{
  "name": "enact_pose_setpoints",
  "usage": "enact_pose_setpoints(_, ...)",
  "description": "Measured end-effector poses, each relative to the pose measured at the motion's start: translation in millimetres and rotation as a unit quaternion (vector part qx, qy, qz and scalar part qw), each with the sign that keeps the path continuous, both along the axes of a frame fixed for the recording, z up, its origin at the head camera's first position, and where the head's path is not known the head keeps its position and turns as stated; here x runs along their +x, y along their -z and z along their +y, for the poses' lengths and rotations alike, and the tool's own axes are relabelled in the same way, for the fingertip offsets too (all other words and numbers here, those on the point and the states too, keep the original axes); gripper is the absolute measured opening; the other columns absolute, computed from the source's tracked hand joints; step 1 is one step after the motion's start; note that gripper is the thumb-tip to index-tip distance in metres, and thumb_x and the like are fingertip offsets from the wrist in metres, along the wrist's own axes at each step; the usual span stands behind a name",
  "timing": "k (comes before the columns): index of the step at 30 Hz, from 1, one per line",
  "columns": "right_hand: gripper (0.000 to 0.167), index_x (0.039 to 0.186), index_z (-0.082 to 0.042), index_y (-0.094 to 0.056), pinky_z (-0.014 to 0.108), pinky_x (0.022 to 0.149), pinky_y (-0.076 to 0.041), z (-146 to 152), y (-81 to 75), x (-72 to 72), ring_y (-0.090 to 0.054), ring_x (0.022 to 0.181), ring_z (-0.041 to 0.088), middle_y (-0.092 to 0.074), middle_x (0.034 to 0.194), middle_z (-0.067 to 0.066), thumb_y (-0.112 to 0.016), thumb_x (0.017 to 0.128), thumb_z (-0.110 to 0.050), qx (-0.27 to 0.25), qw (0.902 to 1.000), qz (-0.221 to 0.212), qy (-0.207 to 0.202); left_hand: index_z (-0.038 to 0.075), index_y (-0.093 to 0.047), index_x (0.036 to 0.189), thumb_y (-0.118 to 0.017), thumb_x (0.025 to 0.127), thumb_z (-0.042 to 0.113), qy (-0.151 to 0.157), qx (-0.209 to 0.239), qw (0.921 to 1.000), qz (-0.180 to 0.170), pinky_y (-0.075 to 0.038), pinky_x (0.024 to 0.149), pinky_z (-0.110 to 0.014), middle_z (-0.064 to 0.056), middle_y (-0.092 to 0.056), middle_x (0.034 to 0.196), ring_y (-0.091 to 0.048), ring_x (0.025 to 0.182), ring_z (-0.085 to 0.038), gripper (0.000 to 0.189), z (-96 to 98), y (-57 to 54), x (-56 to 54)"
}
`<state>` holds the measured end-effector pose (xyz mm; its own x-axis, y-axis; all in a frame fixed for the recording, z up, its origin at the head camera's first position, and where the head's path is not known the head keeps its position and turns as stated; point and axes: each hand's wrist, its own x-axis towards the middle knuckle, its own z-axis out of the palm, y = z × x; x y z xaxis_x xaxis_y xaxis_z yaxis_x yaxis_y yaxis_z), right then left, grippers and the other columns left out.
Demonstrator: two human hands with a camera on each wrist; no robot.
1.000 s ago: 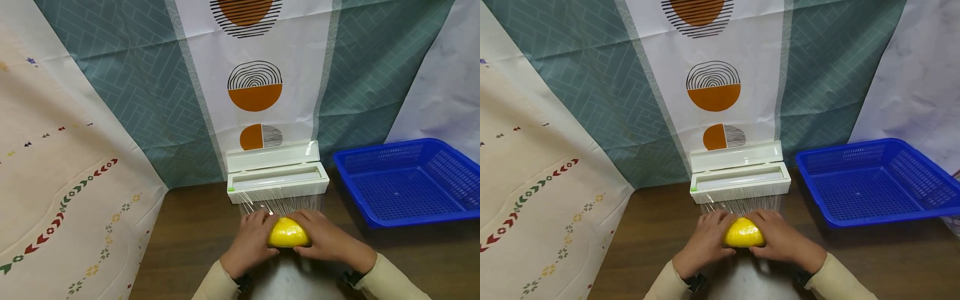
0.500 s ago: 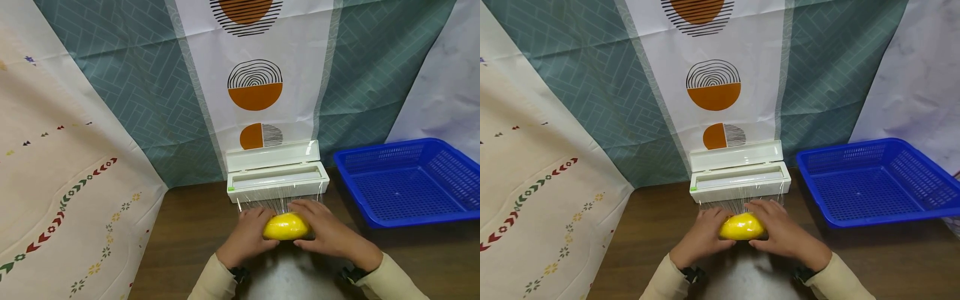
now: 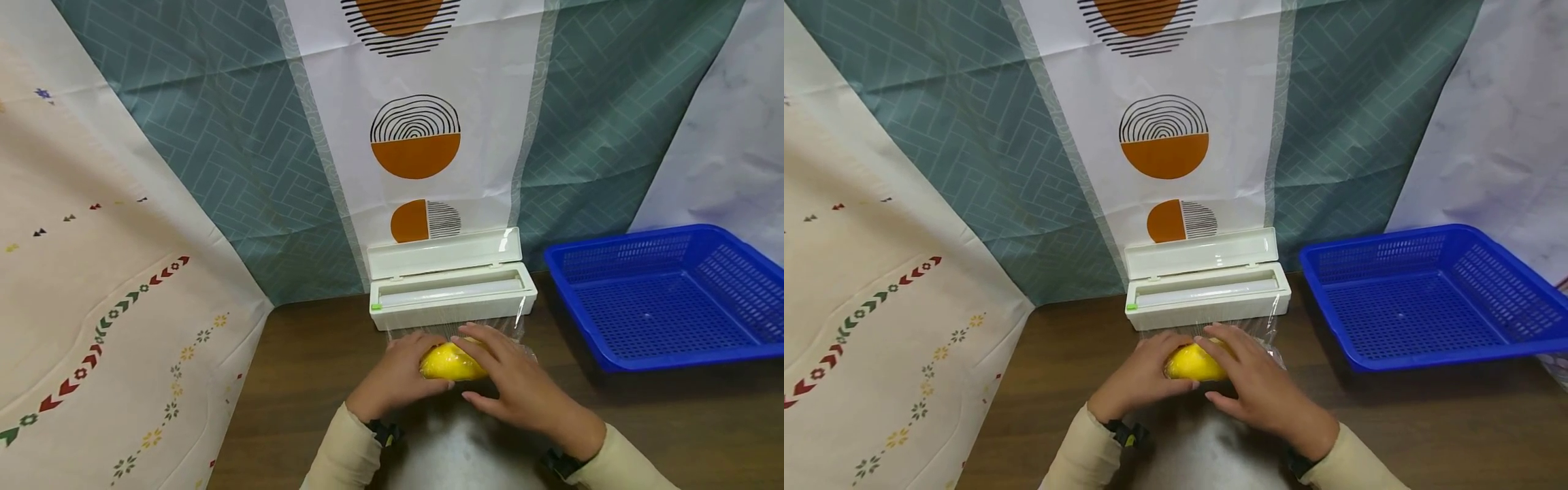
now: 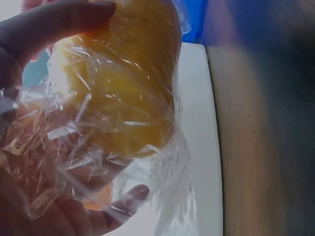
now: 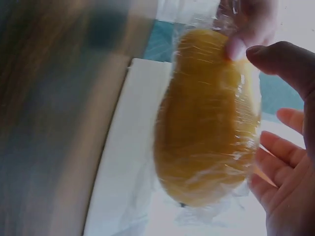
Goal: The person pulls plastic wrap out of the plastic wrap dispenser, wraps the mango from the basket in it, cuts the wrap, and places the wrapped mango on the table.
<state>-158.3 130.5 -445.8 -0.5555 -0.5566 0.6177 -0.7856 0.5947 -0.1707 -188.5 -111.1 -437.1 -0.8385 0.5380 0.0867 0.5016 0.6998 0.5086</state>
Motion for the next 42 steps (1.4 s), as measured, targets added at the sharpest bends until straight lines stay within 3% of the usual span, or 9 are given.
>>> enact_pose_setpoints(6, 0.095, 0.150, -0.012, -0.047, 0.038, 0.127, -0.020, 0, 8.3, -6.5, -0.046, 0.137, 0.034, -0.049, 0.148, 0.017, -0.092, 0.068, -0.028, 0.006, 0.9998, 0.016, 0.007, 0.029, -0.062, 0.128, -0.073, 0.084, 0.052, 0.016, 0.037, 0.9985, -0.037, -0.043, 0.087, -0.037, 0.013, -0.066, 0.115, -0.057, 0.092, -0.004, 0.050, -3.6, 0.4, -11.4)
enact_pose_setpoints(11, 0.090, 0.150, -0.012, -0.046, 0.038, 0.129, -0.010, -4, 16.2, -11.6, -0.041, 0.142, 0.037, -0.047, 0.151, 0.017, -0.088, 0.072, -0.026, 0.012, 0.9996, 0.023, -0.005, 0.032, -0.062, 0.127, -0.070, 0.088, 0.053, 0.031, 0.065, 0.9939, -0.083, -0.052, 0.073, -0.025, 0.012, -0.064, 0.106, -0.059, 0.085, -0.006, 0.045, -8.1, 1.5, -20.0)
enact_pose_setpoints(14, 0.089, 0.150, -0.012, -0.046, 0.044, 0.128, -0.013, -6, 20.8, -14.1, -0.039, 0.144, 0.038, -0.046, 0.152, 0.018, -0.087, 0.073, -0.027, 0.025, 0.9993, 0.027, -0.001, 0.033, -0.062, 0.125, -0.068, 0.090, 0.053, 0.043, 0.074, 0.9912, -0.100, -0.053, 0.068, -0.024, 0.011, -0.064, 0.102, -0.060, 0.081, -0.008, 0.041, -9.9, 1.3, -24.4)
enact_pose_setpoints(21, 0.093, 0.152, -0.018, -0.044, 0.054, 0.125, -0.019, -4, 25.2, -20.7, -0.036, 0.147, 0.038, -0.043, 0.153, 0.016, -0.091, 0.073, -0.027, 0.059, 0.9975, 0.017, 0.037, 0.033, -0.064, 0.124, -0.063, 0.093, 0.054, 0.062, 0.084, 0.9880, -0.114, -0.053, 0.071, -0.025, 0.012, -0.066, 0.100, -0.061, 0.081, -0.008, 0.037, -12.6, -2.8, -29.6)
enact_pose_setpoints(33, 0.089, 0.145, -0.011, -0.050, 0.053, 0.109, -0.042, -4, 16.4, -35.2, -0.050, 0.131, 0.033, -0.053, 0.141, 0.016, -0.093, 0.068, -0.015, 0.028, 0.9986, 0.040, 0.022, 0.029, -0.063, 0.125, -0.061, 0.095, 0.057, 0.033, 0.097, 0.9834, -0.150, -0.053, 0.072, -0.029, 0.007, -0.065, 0.100, -0.061, 0.083, -0.013, 0.041, -16.7, -10.0, -29.6)
enact_pose_setpoints(35, 0.087, 0.144, -0.011, -0.051, 0.053, 0.107, -0.044, -3, 14.3, -36.6, -0.051, 0.129, 0.033, -0.055, 0.139, 0.015, -0.092, 0.068, -0.017, 0.031, 0.9985, 0.039, 0.024, 0.027, -0.060, 0.133, -0.061, 0.094, 0.058, 0.018, 0.088, 0.9865, -0.137, -0.054, 0.078, -0.032, 0.006, -0.066, 0.107, -0.062, 0.089, -0.015, 0.050, -17.0, -13.0, -27.4)
enact_pose_setpoints(37, 0.085, 0.144, -0.011, -0.052, 0.053, 0.107, -0.045, -3, 12.3, -37.9, -0.053, 0.127, 0.033, -0.055, 0.138, 0.014, -0.092, 0.069, -0.019, 0.033, 0.9983, 0.040, 0.027, 0.024, -0.055, 0.141, -0.064, 0.091, 0.059, -0.007, 0.074, 0.9917, -0.105, -0.052, 0.093, -0.040, 0.002, -0.067, 0.120, -0.063, 0.103, -0.019, 0.062, -16.6, -17.3, -22.9)
enact_pose_setpoints(40, 0.083, 0.143, -0.009, -0.052, 0.053, 0.105, -0.045, -1, 10.9, -40.9, -0.055, 0.124, 0.034, -0.057, 0.136, 0.015, -0.091, 0.070, -0.022, 0.030, 0.9980, 0.046, 0.030, 0.019, -0.047, 0.150, -0.072, 0.086, 0.057, -0.044, 0.050, 0.9975, -0.024, -0.039, 0.112, -0.052, -0.003, -0.062, 0.137, -0.057, 0.126, -0.024, 0.078, -12.8, -24.8, -13.8)
enact_pose_setpoints(42, 0.083, 0.142, -0.008, -0.053, 0.054, 0.104, -0.046, 0, 10.8, -42.9, -0.055, 0.123, 0.034, -0.057, 0.135, 0.015, -0.090, 0.069, -0.022, 0.027, 0.9981, 0.048, 0.029, 0.016, -0.045, 0.152, -0.078, 0.083, 0.051, -0.056, 0.043, 0.9969, 0.034, -0.033, 0.117, -0.055, -0.006, -0.058, 0.143, -0.052, 0.134, -0.026, 0.083, -6.4, -30.0, -6.3)
